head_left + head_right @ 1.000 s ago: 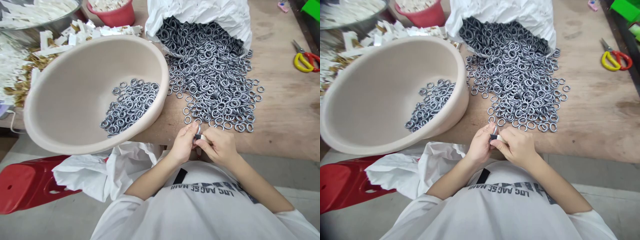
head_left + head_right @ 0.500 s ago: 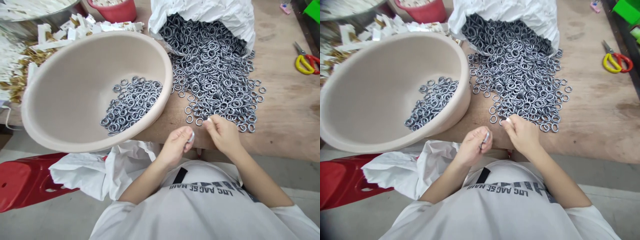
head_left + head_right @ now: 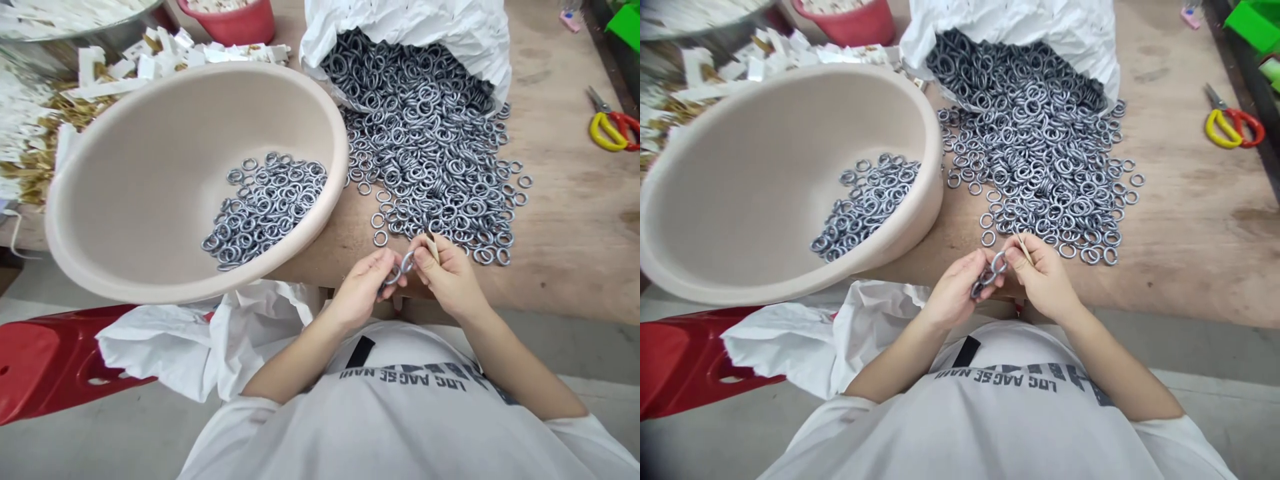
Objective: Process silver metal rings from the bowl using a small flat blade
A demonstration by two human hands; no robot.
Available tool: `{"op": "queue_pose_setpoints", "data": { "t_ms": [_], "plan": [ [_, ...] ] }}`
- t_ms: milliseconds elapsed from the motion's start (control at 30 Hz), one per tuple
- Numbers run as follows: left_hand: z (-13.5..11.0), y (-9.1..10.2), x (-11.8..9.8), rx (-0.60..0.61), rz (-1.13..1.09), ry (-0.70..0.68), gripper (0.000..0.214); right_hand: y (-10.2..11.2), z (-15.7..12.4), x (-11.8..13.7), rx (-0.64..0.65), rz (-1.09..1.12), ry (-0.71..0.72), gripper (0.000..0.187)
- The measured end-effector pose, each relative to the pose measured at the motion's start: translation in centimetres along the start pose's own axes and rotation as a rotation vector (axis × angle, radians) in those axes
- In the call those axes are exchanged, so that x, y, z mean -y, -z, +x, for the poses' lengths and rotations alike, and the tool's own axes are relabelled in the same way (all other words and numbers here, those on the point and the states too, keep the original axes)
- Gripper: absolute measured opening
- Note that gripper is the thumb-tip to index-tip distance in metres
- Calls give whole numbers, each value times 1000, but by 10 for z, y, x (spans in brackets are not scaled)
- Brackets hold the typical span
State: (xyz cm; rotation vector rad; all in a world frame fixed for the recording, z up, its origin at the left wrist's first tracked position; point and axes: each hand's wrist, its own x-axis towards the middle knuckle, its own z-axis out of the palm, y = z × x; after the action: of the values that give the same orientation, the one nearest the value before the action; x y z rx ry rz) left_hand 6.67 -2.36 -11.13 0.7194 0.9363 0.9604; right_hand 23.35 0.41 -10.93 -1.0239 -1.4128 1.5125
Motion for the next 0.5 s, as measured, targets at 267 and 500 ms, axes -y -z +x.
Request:
{"op": "queue_pose_setpoints", "data": {
  "t_ms": [267, 500],
  "plan": [
    [3, -20, 2, 143, -165, 113, 45, 7, -9, -11, -129, -215, 262, 18],
    [8, -29, 12, -3, -157, 43, 45, 13, -9, -5, -97, -370, 285, 23]
  ]
}}
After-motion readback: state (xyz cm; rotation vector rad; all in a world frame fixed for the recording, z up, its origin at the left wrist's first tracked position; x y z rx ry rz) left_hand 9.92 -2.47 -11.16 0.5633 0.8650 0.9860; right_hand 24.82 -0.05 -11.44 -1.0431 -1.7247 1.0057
